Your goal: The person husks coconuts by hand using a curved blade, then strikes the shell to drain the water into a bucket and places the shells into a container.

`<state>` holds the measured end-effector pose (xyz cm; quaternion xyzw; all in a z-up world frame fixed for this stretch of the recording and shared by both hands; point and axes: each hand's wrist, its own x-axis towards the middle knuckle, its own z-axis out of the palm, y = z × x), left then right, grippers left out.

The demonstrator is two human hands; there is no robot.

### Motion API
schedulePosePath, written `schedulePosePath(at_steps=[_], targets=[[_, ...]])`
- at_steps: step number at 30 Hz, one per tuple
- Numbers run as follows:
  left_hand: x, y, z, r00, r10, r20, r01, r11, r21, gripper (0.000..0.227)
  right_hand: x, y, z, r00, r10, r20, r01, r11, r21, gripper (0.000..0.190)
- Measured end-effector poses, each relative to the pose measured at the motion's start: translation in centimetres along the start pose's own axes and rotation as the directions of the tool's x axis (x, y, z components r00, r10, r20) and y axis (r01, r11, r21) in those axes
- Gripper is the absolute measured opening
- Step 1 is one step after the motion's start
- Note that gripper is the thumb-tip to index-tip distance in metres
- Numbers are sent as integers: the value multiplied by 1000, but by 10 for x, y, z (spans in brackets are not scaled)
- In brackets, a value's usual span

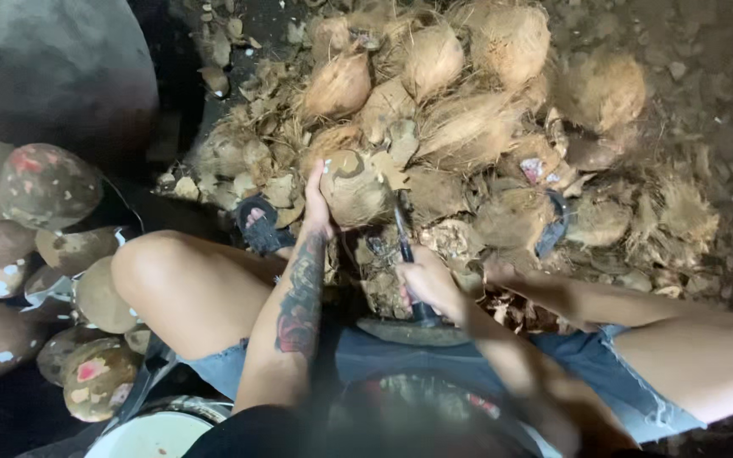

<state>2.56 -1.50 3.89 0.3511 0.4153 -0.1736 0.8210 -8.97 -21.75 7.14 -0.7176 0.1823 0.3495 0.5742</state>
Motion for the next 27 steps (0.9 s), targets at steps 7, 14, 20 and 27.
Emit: schedulePosePath(at_steps=[7, 14, 20, 27], targets=[[-17, -10, 11, 976, 143, -164, -124, 985, 122, 110, -94, -81, -23, 472, -882, -10, 877, 468, 106, 20], [5, -16, -2, 951, 280, -134, -237, 933, 270, 90, 38, 30, -32, 669, -743, 3, 603, 541, -586, 51], [-9, -17, -1, 919, 379, -109, -322, 880, 348, 75, -1, -15, -39, 992, -128, 5, 119, 913, -389, 15], [-30, -1, 17, 940, 259, -223, -233, 963, 138, 100, -26, 10, -67, 682, -728, 62, 720, 654, -232, 10]])
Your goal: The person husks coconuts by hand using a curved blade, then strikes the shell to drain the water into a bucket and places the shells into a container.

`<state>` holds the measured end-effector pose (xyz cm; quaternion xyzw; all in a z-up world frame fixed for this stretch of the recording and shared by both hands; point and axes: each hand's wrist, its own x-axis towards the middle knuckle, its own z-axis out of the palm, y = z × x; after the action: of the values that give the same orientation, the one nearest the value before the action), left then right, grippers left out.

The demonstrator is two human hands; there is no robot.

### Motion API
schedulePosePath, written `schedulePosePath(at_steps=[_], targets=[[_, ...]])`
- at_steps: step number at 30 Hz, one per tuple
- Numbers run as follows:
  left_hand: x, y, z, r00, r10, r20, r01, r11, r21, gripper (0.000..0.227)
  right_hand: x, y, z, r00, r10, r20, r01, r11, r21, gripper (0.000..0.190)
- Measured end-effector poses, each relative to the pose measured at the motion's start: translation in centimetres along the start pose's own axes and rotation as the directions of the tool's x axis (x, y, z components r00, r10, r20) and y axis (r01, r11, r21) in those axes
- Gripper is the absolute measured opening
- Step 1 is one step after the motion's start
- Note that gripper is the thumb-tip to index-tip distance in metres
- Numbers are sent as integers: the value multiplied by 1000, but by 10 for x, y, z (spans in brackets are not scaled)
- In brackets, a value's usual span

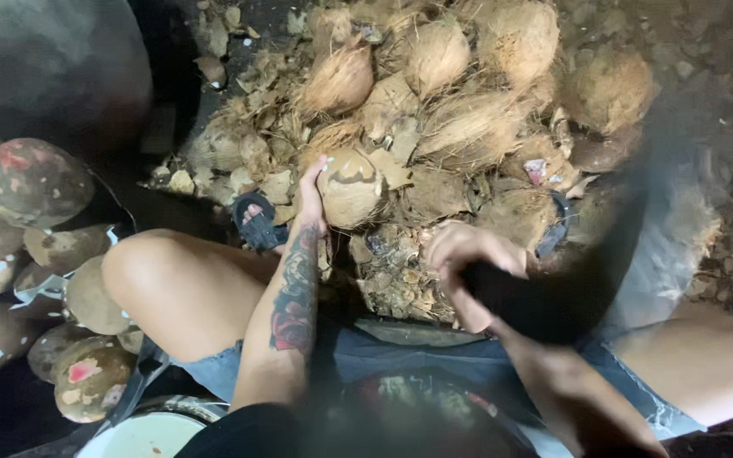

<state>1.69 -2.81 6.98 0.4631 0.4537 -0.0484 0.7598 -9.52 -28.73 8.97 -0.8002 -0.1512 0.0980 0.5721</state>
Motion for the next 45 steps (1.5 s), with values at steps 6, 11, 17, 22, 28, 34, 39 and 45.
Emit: schedulePosePath(at_steps=[6, 11, 17, 22, 28, 34, 39, 45], targets=[[-45, 25, 5, 999, 38, -14, -35, 980, 194, 99, 22, 110, 57, 884, 461, 83, -413, 851, -326, 17], [20, -8, -25, 982, 172, -72, -136, 926, 353, 87, 39, 86, 75, 696, 705, 137, -715, 697, 52, 14], [21, -17, -21, 986, 142, -83, -125, 975, 183, 90, 66, 93, 91, 783, 453, 427, -429, -105, 897, 13], [31, -16, -31, 998, 19, -62, -19, 1000, -6, 102, 71, -3, 54, 812, 481, 332, -391, 26, 920, 12], [-1, -1, -12, 993, 64, -103, -59, 997, 50, 99, 55, 22, 45, 923, -261, -281, 355, 859, 368, 19], [1, -4, -17, 998, 55, -33, -56, 997, -50, 102, 37, 91, 69, 652, 737, 175, -740, 670, -65, 13], [15, -7, -16, 994, 22, 106, -30, 997, 74, 100, 60, 17, 39, 852, 516, 86, -487, 842, -230, 18], [29, -36, -32, 968, 168, -184, -114, 955, 273, 104, 60, -123, 4, 996, -59, -63, 78, 929, 362, 18]])
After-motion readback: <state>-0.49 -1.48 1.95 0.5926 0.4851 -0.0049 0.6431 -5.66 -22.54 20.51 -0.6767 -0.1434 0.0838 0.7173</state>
